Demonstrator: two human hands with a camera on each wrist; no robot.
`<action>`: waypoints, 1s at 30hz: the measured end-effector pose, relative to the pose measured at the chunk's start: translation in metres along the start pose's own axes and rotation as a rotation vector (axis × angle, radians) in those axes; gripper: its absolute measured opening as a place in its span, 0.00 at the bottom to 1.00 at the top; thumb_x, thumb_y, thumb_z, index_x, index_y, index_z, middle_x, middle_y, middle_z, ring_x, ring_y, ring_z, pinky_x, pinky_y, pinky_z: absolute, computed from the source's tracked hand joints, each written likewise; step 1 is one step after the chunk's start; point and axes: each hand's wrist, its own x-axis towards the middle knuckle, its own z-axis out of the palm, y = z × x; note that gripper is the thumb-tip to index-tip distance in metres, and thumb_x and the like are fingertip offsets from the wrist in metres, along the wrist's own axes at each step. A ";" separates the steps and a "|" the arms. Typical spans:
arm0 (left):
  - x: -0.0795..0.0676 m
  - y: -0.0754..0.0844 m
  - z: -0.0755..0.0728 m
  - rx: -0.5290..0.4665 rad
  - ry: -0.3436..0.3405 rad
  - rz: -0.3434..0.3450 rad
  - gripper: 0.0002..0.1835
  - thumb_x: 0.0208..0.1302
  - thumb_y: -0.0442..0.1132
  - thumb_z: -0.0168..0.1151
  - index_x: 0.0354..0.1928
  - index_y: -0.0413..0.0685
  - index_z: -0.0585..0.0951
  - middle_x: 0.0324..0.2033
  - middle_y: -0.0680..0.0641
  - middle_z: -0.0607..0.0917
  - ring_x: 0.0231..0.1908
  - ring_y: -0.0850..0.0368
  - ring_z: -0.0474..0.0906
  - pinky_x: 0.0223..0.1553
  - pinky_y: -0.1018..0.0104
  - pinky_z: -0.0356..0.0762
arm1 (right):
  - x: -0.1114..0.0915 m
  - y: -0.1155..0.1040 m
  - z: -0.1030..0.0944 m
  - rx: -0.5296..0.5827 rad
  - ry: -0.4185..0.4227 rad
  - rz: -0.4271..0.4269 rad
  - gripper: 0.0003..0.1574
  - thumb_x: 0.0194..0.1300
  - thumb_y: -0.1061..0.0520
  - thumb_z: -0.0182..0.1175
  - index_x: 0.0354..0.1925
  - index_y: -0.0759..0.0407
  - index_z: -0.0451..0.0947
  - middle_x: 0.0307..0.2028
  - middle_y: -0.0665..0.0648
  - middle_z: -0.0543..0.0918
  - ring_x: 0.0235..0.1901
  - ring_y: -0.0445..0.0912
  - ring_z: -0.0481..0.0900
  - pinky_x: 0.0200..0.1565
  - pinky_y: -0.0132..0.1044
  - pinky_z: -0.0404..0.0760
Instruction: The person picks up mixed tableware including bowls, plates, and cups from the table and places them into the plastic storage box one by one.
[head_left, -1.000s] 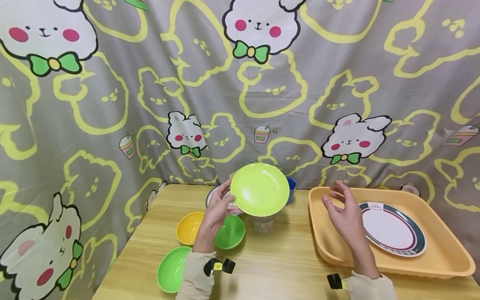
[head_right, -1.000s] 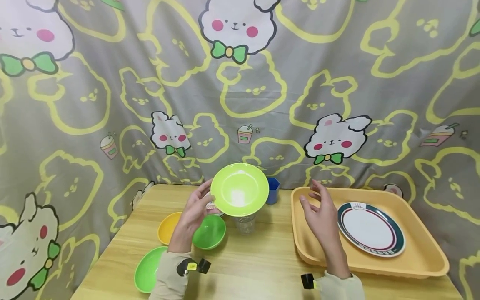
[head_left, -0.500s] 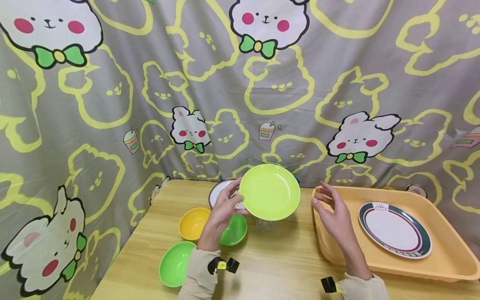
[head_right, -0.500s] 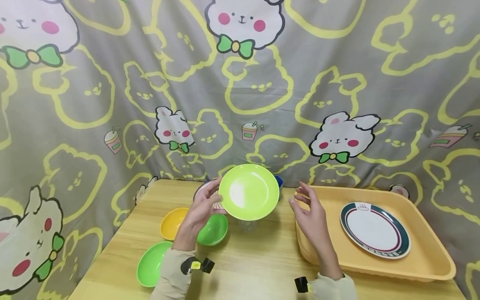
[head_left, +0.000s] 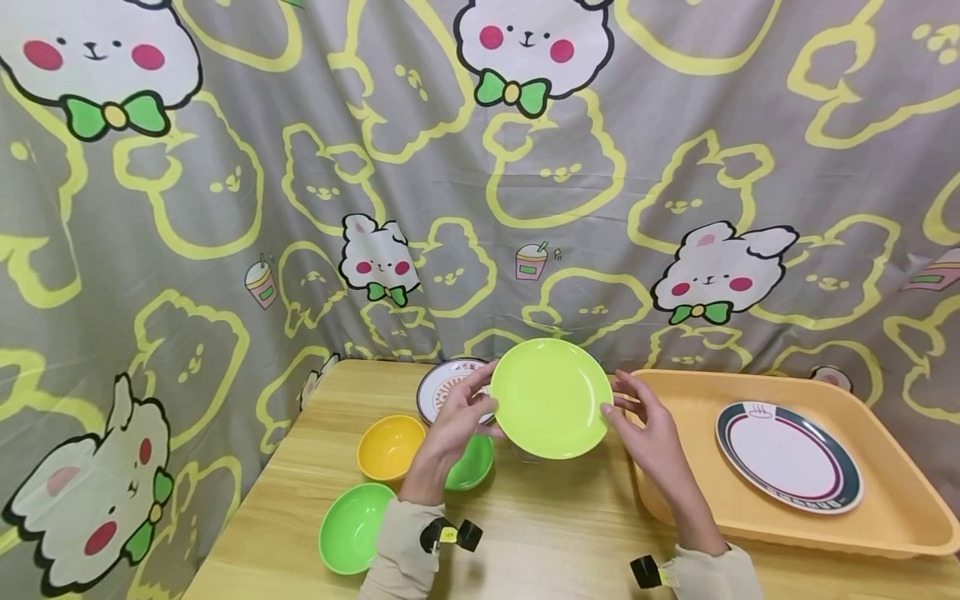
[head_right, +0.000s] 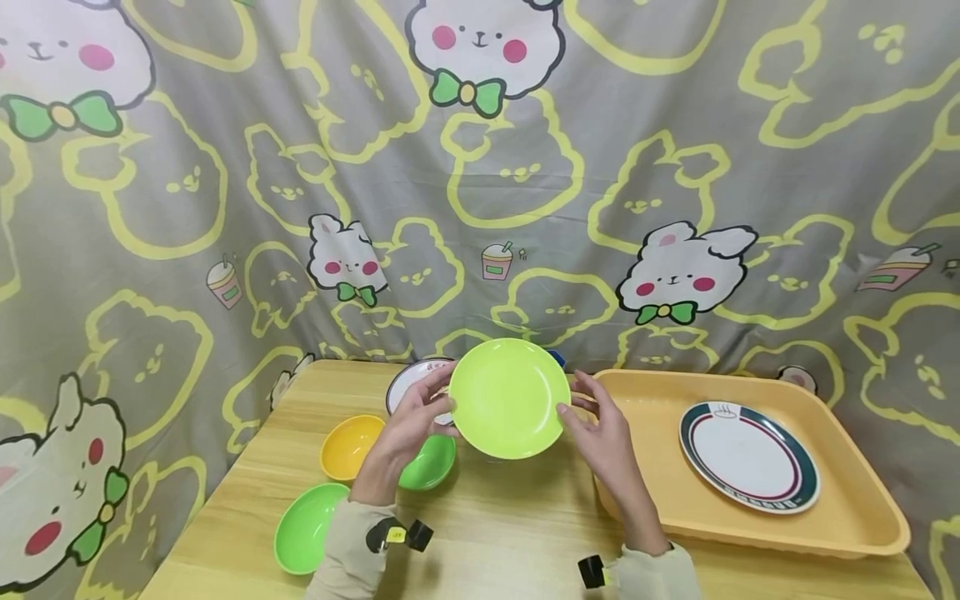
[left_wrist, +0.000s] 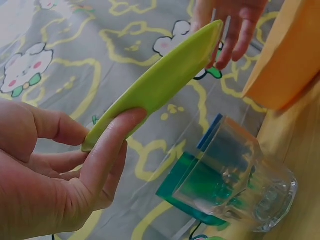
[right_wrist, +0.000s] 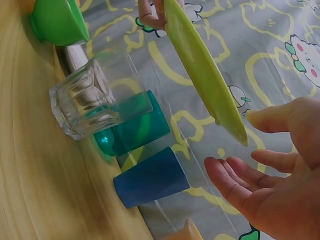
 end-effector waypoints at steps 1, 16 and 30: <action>-0.001 0.000 0.001 0.000 -0.007 0.002 0.38 0.64 0.22 0.51 0.78 0.42 0.61 0.65 0.36 0.72 0.41 0.54 0.80 0.29 0.62 0.88 | 0.000 0.000 0.001 0.001 0.000 -0.002 0.35 0.73 0.62 0.63 0.73 0.66 0.65 0.63 0.69 0.75 0.59 0.61 0.76 0.48 0.19 0.80; 0.001 -0.008 0.007 0.016 -0.072 -0.010 0.38 0.67 0.22 0.51 0.79 0.47 0.62 0.66 0.39 0.71 0.40 0.55 0.80 0.29 0.63 0.88 | -0.001 0.006 0.000 -0.030 0.024 -0.006 0.33 0.70 0.69 0.62 0.71 0.70 0.68 0.55 0.70 0.80 0.45 0.39 0.79 0.42 0.22 0.80; 0.001 -0.009 0.011 0.017 -0.084 -0.011 0.38 0.67 0.22 0.51 0.79 0.46 0.62 0.71 0.40 0.68 0.39 0.55 0.79 0.29 0.62 0.88 | -0.001 0.006 -0.001 0.042 0.000 0.048 0.35 0.68 0.73 0.57 0.72 0.68 0.65 0.49 0.71 0.78 0.33 0.37 0.82 0.30 0.28 0.83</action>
